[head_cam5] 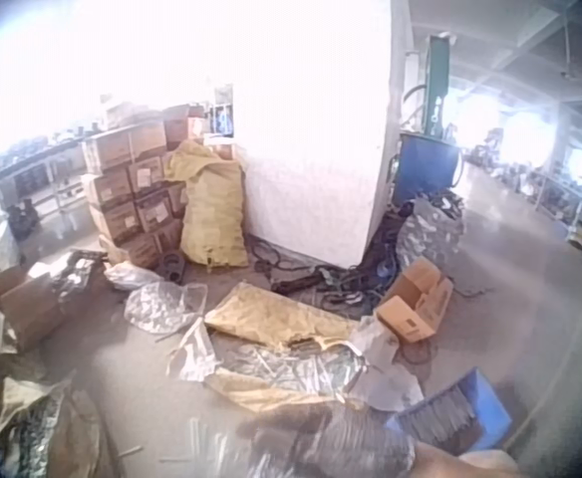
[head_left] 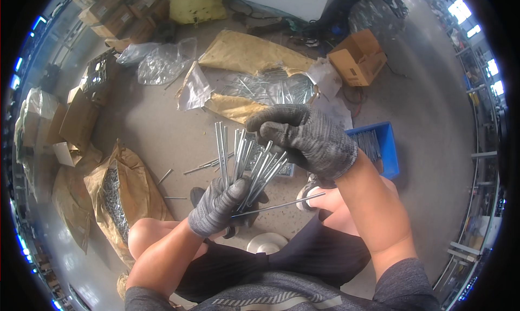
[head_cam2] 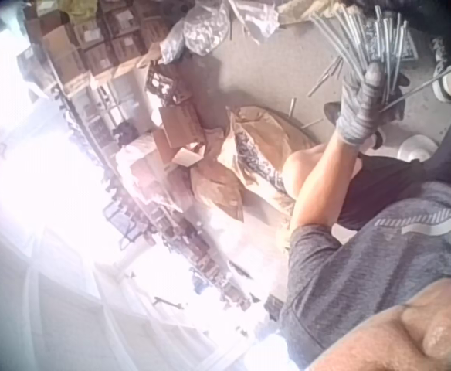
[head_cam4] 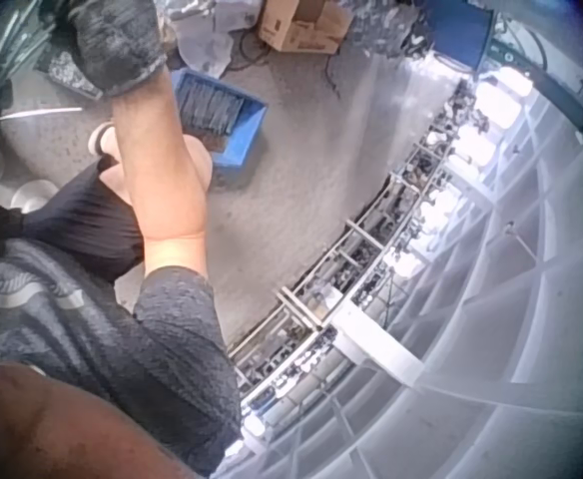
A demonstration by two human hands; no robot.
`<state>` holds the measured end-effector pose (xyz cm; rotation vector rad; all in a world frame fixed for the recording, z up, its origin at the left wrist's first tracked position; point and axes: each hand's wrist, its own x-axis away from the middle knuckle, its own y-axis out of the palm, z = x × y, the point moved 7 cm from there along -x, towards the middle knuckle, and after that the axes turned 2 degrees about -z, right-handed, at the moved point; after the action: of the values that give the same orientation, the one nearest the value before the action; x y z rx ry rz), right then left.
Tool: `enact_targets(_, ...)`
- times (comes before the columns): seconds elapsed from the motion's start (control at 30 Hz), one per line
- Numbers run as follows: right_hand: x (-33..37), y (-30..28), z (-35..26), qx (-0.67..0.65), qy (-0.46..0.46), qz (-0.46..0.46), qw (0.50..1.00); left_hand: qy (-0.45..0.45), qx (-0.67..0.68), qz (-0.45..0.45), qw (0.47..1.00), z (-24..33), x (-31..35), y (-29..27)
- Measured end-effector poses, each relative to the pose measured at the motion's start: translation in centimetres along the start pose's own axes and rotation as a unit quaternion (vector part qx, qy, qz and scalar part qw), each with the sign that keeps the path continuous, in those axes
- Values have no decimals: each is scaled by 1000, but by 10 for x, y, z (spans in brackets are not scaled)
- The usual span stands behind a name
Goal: The worker is sorting and organizing a bundle of long metal rods/spikes into a blue plastic bin in an industrial setting.
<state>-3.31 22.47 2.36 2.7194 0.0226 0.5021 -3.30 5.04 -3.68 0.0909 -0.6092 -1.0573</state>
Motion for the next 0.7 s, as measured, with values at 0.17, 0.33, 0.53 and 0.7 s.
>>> enact_targets(0.17, -2, -3, -1, 14, -80, -36, 996, -5, 12, -27, 1000, -2, 0, 4)
enact_targets(0.33, -2, 2, 2, 3, -47, -80, 996, -34, 52, -19, 998, 1, 3, 4)
enact_targets(0.53, 5, 6, -5, 48, -3, -73, 996, -41, 21, -26, 999, 4, 2, 7)
enact_targets(0.7, 1, 11, 8, -74, 38, -69, 994, -53, -5, -16, 998, 0, 3, 7)
